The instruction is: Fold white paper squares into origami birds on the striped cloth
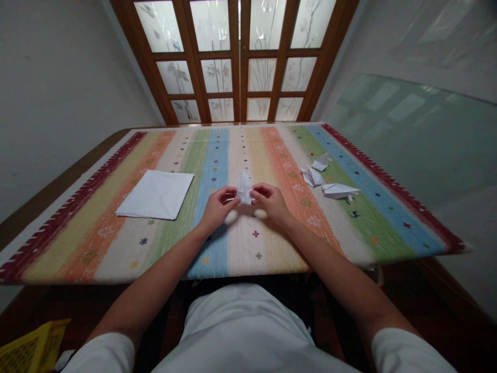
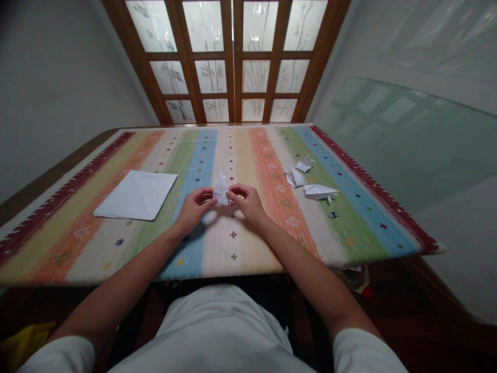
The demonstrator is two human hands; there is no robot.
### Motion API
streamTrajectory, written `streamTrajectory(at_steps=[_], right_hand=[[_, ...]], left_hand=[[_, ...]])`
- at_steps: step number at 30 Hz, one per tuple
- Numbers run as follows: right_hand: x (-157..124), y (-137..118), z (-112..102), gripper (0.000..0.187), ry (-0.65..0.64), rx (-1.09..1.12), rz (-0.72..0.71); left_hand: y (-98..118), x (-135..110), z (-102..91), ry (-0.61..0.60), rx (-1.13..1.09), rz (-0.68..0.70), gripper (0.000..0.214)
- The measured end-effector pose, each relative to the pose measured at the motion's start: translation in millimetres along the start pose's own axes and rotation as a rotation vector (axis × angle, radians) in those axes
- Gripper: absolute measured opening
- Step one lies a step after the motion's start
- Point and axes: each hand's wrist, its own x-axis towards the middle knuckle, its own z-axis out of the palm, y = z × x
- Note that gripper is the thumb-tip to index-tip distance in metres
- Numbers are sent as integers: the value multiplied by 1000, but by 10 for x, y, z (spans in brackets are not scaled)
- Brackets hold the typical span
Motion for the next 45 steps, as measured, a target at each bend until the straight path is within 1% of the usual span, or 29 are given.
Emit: streamTrajectory(at_steps=[4, 6, 8, 10, 13, 16, 19, 21, 26, 29, 33, 36, 38, 40, 43, 45], right_hand=[[-31, -22, 32, 34, 45, -103, -73], [-48, -37, 44, 35, 74, -109, -87], [-60, -54, 48, 36, 91, -110, -92], [-69, -72, 48, 33, 75, -136, -100], [-80, -94, 51, 32, 13, -172, -97], [-88, -105, 67, 36, -17, -170, -83], [-92, -111, 79, 42, 14, -161, -86], [-91, -115, 80, 45, 38, -137, -85], [-68, -97, 63, 49, 28, -57, -49], [-46, -70, 40, 54, -13, -6, -4], [-44, -54, 14, 61, -73, 3, -10], [-64, -74, 0, 72, -120, -23, -32], [-78, -109, -13, 75, -154, -67, -57], [-88, -160, -31, 67, -147, -119, -101], [-93, -242, -60, 44, -52, -192, -190], [-92, -284, -78, 36, -10, -226, -244]], left_hand=[[-10, -11, 32, 59, 14, 6, 30], [-7, -11, 42, 80, 8, 15, 32], [-3, -13, 44, 79, 17, 20, 30], [1, -19, 41, 72, 36, 26, 26], [2, -33, 38, 80, 66, 44, 25], [7, -39, 41, 82, 99, 55, 28], [16, -27, 40, 97, 95, 37, 37], [19, -16, 28, 100, 57, -1, 41], [25, -3, -18, 57, -75, -102, 55], [36, -9, -17, 24, -100, -137, 64], [38, -23, 11, -60, -116, -176, 57], [31, -31, 11, -79, -120, -199, 54], [31, -33, -4, -88, -127, -219, 52], [42, -35, -18, -103, -127, -235, 50], [67, -40, -22, -148, -114, -248, 49], [79, -45, -12, -190, -110, -250, 48]])
